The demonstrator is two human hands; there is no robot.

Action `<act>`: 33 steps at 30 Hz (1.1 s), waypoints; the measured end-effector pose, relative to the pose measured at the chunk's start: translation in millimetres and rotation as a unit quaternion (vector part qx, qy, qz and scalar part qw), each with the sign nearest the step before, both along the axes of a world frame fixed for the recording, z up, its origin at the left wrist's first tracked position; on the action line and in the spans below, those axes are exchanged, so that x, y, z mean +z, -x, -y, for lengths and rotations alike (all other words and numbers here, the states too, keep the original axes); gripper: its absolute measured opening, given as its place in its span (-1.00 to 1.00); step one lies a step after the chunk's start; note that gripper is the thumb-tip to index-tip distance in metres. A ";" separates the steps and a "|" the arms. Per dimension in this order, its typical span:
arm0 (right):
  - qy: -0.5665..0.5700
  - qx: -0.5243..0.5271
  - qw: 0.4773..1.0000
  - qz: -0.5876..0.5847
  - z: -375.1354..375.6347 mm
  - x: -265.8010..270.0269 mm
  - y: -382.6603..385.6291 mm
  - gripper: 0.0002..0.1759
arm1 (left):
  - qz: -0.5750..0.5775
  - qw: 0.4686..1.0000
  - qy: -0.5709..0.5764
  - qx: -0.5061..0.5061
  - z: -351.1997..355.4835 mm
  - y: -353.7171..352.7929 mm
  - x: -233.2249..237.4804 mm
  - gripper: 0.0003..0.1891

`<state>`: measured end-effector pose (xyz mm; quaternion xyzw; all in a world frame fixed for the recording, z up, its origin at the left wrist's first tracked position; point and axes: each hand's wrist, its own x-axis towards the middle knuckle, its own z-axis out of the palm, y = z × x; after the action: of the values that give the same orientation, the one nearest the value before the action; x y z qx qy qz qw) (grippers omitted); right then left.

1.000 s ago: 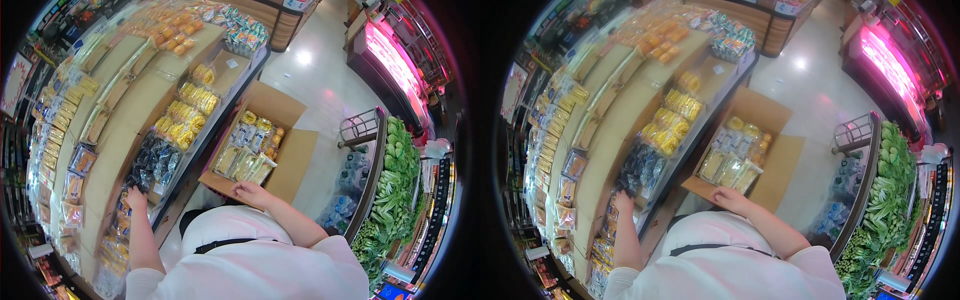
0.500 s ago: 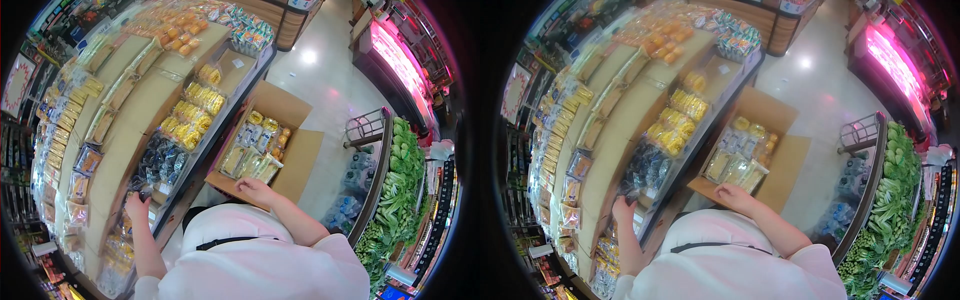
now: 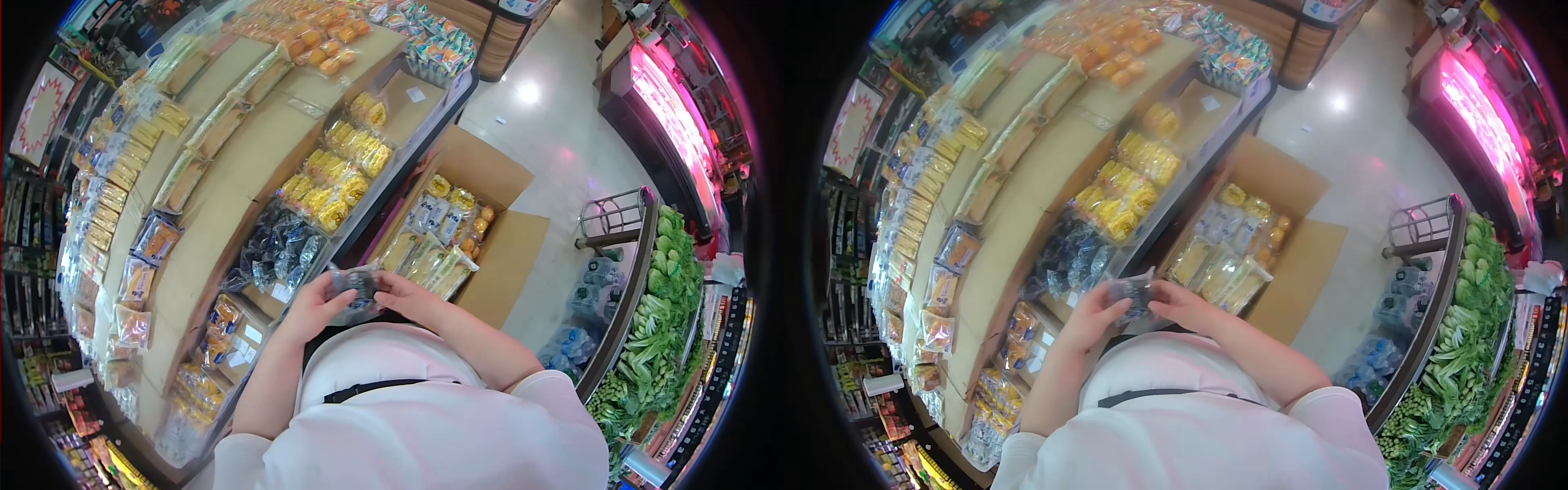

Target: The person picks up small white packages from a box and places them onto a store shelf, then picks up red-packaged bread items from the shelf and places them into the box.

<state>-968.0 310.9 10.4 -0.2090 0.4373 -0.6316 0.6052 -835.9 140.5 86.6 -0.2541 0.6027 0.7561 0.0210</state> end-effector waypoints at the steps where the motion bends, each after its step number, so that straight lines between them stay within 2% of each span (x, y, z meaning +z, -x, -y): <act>1: -0.014 -0.028 0.999 -0.009 -1.9 7.4 -1.2 -0.49 | -0.016 1.000 -0.013 -0.022 -4.4 7.4 -8.8 -0.64; 4: -0.105 -0.061 0.989 -0.085 -10.4 4.1 4.5 -0.45 | -0.011 0.993 0.111 -0.047 -15.0 21.2 -28.6 -0.62; 5: -0.148 -0.115 0.980 -0.063 -13.4 -14.0 2.9 -0.52 | -0.016 0.991 0.134 -0.026 -20.9 24.2 -29.8 -0.64; 8: -0.185 -0.241 0.951 -0.058 -39.3 -56.9 27.2 -0.39 | 0.043 0.991 0.107 -0.071 -18.9 18.3 -49.4 -0.66; 9: -0.215 -0.323 0.922 0.000 -45.3 -71.1 35.9 -0.35 | 0.064 0.990 0.091 -0.086 -19.2 17.1 -41.1 -0.69; 11: -0.246 -0.382 0.890 -0.039 -71.9 -113.2 70.4 -0.58 | 0.076 0.991 0.073 -0.086 -19.3 6.8 -52.9 -0.70; 12: -0.261 -0.459 0.848 -0.055 -84.9 -138.9 83.0 -0.61 | 0.083 0.991 0.064 -0.084 -19.1 1.8 -57.4 -0.71; 14: -0.286 -0.498 0.808 -0.130 -112.0 -176.0 113.6 -0.65 | 0.108 0.989 0.058 -0.087 -18.2 -3.4 -54.2 -0.72; 17: -0.380 -0.529 0.731 -0.204 -134.7 -254.3 150.4 -0.51 | 0.108 0.991 0.043 -0.061 -16.0 -11.1 -50.3 -0.71; 18: -0.410 -0.533 0.704 -0.229 -132.7 -258.6 154.4 -0.46 | 0.103 0.993 0.037 -0.047 -15.6 -14.9 -50.6 -0.70; 21: -0.445 -0.489 0.693 -0.288 -122.5 -273.3 164.3 -0.37 | 0.108 0.994 0.033 -0.010 -12.1 -27.5 -52.4 -0.69; 24: -0.422 -0.455 0.738 -0.265 -107.0 -282.7 177.2 -0.37 | 0.157 0.987 0.035 0.009 -12.2 -35.3 -44.5 -0.70; 25: -0.412 -0.439 0.742 -0.293 -104.7 -280.1 176.2 -0.46 | 0.158 0.987 0.030 0.016 -12.4 -39.1 -46.1 -0.70; 28: -0.472 -0.301 0.737 -0.379 -106.9 -294.3 177.0 -0.53 | 0.163 0.986 0.017 0.031 -10.4 -51.9 -54.8 -0.72; 29: -0.522 -0.261 0.686 -0.434 -106.6 -305.6 179.9 -0.56 | 0.164 0.986 0.016 0.037 -7.2 -54.7 -58.1 -0.72; 32: -0.536 -0.233 0.656 -0.478 -104.5 -301.0 181.7 -0.56 | 0.144 0.985 0.010 0.100 4.9 -68.4 -76.4 -0.72; 33: -0.543 -0.212 0.662 -0.472 -103.6 -287.1 181.6 -0.58 | 0.134 0.983 0.010 0.129 12.2 -75.9 -82.9 -0.71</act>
<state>-1149.6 414.5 -276.7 -0.0152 0.9620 -0.2103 0.1735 -760.0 128.3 3.7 -0.4288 0.5643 0.7055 0.0007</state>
